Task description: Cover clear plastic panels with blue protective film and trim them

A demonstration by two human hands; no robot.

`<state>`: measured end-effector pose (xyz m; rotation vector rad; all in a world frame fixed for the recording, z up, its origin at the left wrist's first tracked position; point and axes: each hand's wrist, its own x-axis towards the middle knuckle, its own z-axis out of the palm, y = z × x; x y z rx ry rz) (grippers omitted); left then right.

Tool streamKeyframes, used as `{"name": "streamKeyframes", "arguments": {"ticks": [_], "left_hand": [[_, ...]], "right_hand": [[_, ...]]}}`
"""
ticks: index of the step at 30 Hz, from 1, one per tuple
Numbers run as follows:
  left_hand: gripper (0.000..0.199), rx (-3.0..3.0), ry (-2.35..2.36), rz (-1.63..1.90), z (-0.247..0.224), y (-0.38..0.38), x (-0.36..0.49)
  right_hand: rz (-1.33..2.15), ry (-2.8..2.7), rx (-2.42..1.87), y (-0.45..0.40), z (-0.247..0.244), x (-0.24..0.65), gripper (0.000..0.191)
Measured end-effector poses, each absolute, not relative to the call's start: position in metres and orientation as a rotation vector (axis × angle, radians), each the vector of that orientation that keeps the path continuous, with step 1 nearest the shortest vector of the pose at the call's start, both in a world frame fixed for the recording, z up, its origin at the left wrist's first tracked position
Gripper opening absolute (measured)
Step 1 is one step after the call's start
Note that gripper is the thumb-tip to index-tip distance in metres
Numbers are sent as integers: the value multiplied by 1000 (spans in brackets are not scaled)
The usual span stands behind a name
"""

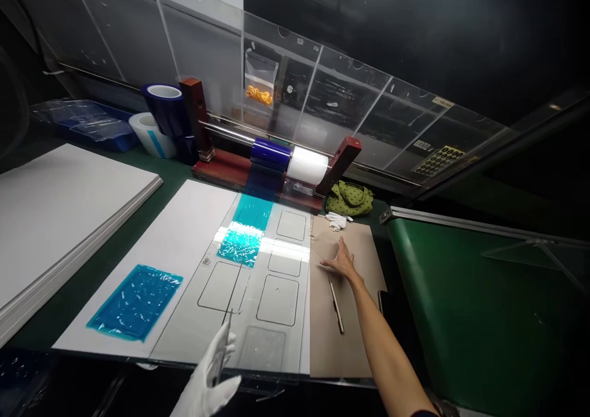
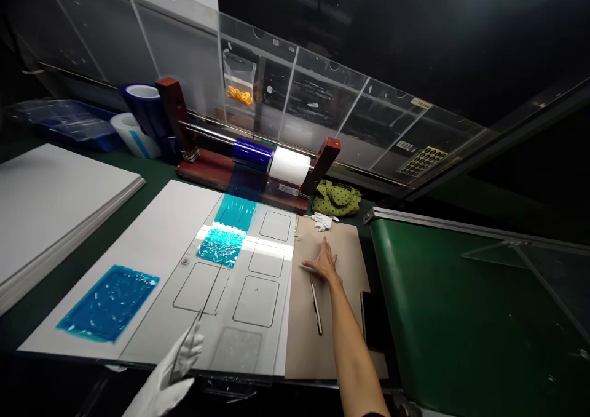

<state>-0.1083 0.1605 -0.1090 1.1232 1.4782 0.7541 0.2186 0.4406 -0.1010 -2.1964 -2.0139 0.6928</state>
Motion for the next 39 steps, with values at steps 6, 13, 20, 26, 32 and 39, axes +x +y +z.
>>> {"name": "streamKeyframes", "arguments": {"ticks": [6, 13, 20, 26, 32, 39], "left_hand": [[78, 897, 1359, 676, -103, 169, -119], [106, 1318, 1305, 816, -36, 164, -105], [111, 1906, 1280, 619, 31, 163, -55], [115, 2182, 1104, 561, 77, 132, -2], [110, 2222, 1103, 497, 98, 91, 43], [113, 2257, 1158, 377, 92, 55, 71]], "right_hand": [[659, -1805, -2391, 363, -100, 218, 39], [860, -1715, -2142, 311, -88, 189, 38], [1565, -1497, -1364, 213, 25, 185, 40], [1523, -1696, -1357, 113, 84, 223, 40], [1518, -1615, -1433, 50, 62, 253, 85], [1489, -1487, -1430, 8, 51, 276, 110]]}}
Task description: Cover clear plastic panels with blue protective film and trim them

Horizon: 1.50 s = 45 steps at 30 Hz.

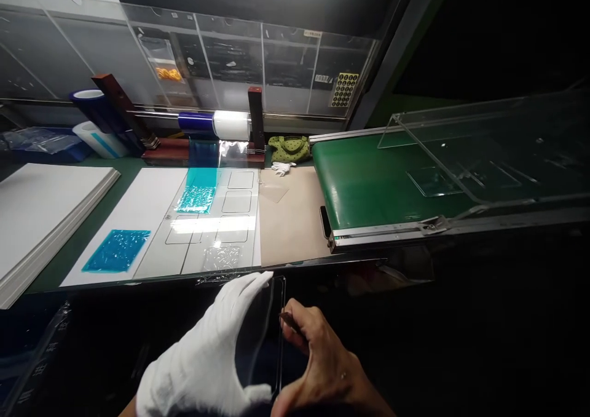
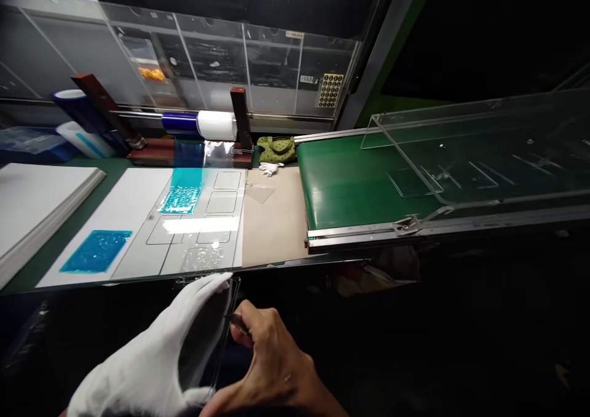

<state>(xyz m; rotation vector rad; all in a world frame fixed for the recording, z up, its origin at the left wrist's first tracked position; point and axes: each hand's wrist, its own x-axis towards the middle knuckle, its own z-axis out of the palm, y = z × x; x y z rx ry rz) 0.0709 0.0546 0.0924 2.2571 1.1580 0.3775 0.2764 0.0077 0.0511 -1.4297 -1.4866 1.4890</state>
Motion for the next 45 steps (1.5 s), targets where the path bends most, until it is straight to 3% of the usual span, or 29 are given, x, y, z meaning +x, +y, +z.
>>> {"name": "streamKeyframes", "arguments": {"ticks": [5, 12, 19, 27, 29, 32, 33, 37, 42, 45], "left_hand": [[109, 2320, 1118, 371, 95, 45, 86], [104, 2361, 994, 315, 101, 41, 105], [104, 2311, 974, 248, 98, 34, 107], [104, 2395, 1247, 352, 90, 29, 96], [107, 2350, 1389, 442, 80, 31, 87], [113, 2008, 1476, 545, 61, 34, 68], [111, 1797, 1448, 577, 54, 34, 61], [81, 765, 977, 752, 23, 33, 37], [114, 61, 418, 855, -9, 44, 26], [122, -73, 292, 873, -19, 58, 24]], "right_hand": [[1547, -1443, -1467, -4, 43, 287, 114], [1602, -1421, -1494, -15, 35, 292, 88], [1535, -1439, -1330, -22, 46, 285, 76], [1094, -1441, -1212, -20, 23, 286, 71], [956, -1465, -1285, 2, 8, 294, 59], [740, -1786, -1664, 62, -22, 302, 21], [629, -1978, -1799, 87, -33, 302, 20], [567, -2206, -1897, 177, -68, 297, 42], [477, -2371, -1828, 216, -61, 281, 43], [437, -2437, -1534, 198, -31, 258, 61]]}}
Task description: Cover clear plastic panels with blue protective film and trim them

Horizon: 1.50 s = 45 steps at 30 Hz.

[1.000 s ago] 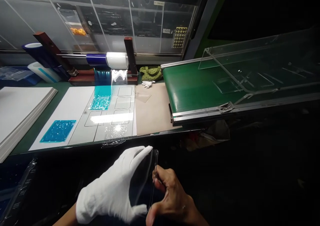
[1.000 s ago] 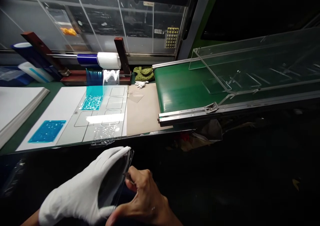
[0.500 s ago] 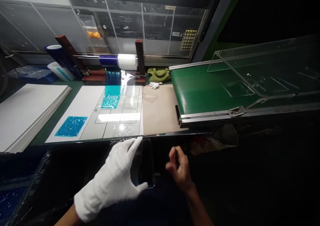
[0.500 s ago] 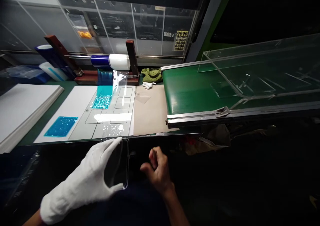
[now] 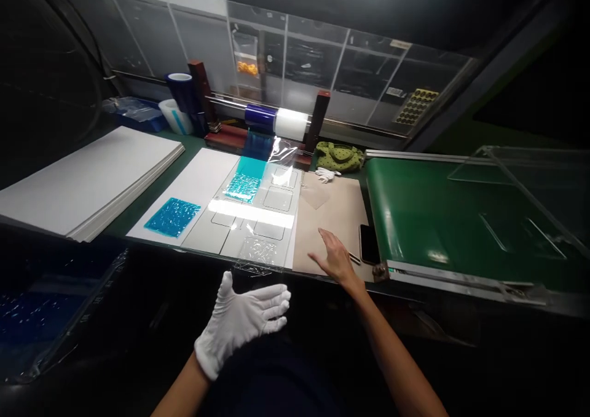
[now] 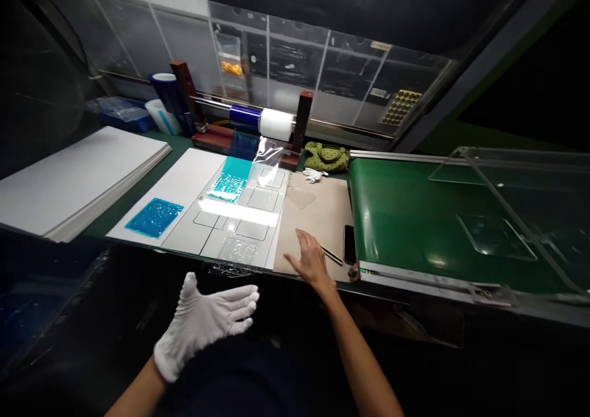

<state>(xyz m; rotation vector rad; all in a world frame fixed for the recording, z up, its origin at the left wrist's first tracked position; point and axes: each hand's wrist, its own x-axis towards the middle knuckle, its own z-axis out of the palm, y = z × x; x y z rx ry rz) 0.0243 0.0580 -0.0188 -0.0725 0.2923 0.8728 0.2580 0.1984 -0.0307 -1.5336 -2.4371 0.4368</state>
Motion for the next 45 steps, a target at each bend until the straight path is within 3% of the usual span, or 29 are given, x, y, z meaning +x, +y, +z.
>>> {"name": "streamKeyframes", "arguments": {"ticks": [4, 9, 17, 22, 28, 34, 45], "left_hand": [[118, -163, 230, 909, -23, 74, 22], [114, -140, 147, 885, -21, 92, 19], [101, -175, 86, 921, -30, 120, 5], [94, -316, 151, 873, -56, 113, -23], [103, -430, 204, 916, -83, 89, -44], [92, -390, 186, 925, -83, 93, -55], [88, -361, 216, 991, -96, 93, -58]], "right_hand": [[515, -2585, -1033, 160, 7, 215, 92], [603, -2735, -900, 150, 11, 174, 112], [532, -2741, -929, 175, -8, 158, 115], [313, -2679, -1130, 218, -37, 145, 106], [153, -2715, -1261, 271, -85, 122, 97], [172, -2780, -1254, 288, -116, 112, 94], [157, -2607, -1413, 314, -104, 130, 82]]}}
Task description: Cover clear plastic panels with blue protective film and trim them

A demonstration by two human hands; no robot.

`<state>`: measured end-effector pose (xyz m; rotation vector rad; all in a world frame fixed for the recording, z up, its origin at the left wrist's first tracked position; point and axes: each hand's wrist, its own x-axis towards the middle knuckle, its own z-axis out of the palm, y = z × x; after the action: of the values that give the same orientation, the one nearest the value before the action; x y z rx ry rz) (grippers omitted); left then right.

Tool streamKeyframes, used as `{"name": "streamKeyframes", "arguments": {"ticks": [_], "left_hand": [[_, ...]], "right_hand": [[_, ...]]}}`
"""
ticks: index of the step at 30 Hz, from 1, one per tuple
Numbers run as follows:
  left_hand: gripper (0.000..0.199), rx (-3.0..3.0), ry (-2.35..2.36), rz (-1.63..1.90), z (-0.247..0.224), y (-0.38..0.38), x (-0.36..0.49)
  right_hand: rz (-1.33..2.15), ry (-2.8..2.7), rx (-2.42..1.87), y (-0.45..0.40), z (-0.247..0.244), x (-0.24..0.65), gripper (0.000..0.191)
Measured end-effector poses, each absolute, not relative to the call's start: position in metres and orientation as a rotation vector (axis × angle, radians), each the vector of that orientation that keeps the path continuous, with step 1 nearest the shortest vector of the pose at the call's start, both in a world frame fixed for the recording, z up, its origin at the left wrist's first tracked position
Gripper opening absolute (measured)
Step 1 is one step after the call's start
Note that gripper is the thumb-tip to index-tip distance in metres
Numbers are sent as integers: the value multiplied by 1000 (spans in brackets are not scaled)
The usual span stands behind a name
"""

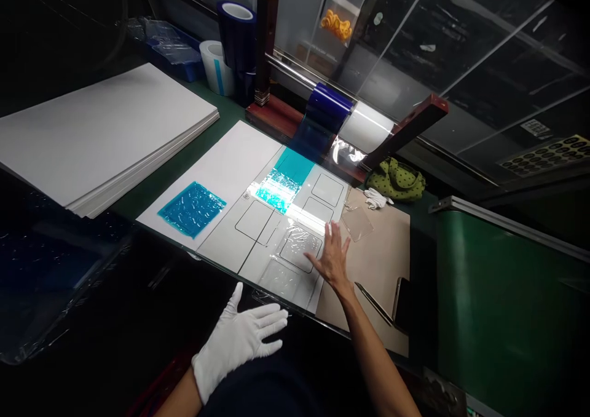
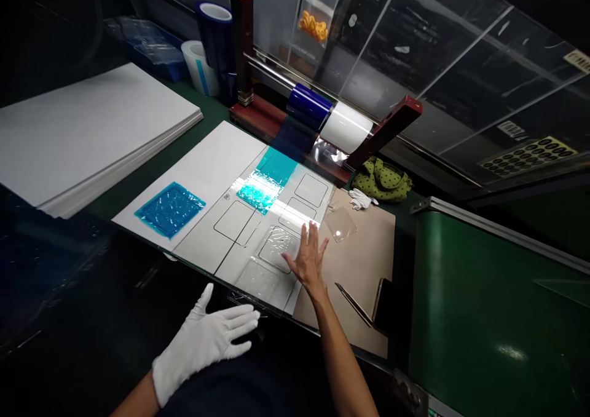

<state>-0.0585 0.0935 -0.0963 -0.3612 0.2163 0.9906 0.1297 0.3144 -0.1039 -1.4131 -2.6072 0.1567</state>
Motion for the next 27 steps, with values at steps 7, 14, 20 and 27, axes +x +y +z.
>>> {"name": "streamKeyframes", "arguments": {"ticks": [7, 14, 20, 27], "left_hand": [[81, -361, 235, 963, -90, 97, -71], [73, -302, 233, 982, -81, 91, -70], [75, -22, 329, 982, -65, 86, -65], [114, 719, 1108, 1038, -26, 110, -21]], "right_hand": [[317, -1775, -2082, 423, -91, 170, 59], [573, -1808, -1951, 486, -100, 156, 42], [504, -1698, -1749, 422, -71, 164, 46], [968, -1415, -1390, 259, -19, 184, 31]]}}
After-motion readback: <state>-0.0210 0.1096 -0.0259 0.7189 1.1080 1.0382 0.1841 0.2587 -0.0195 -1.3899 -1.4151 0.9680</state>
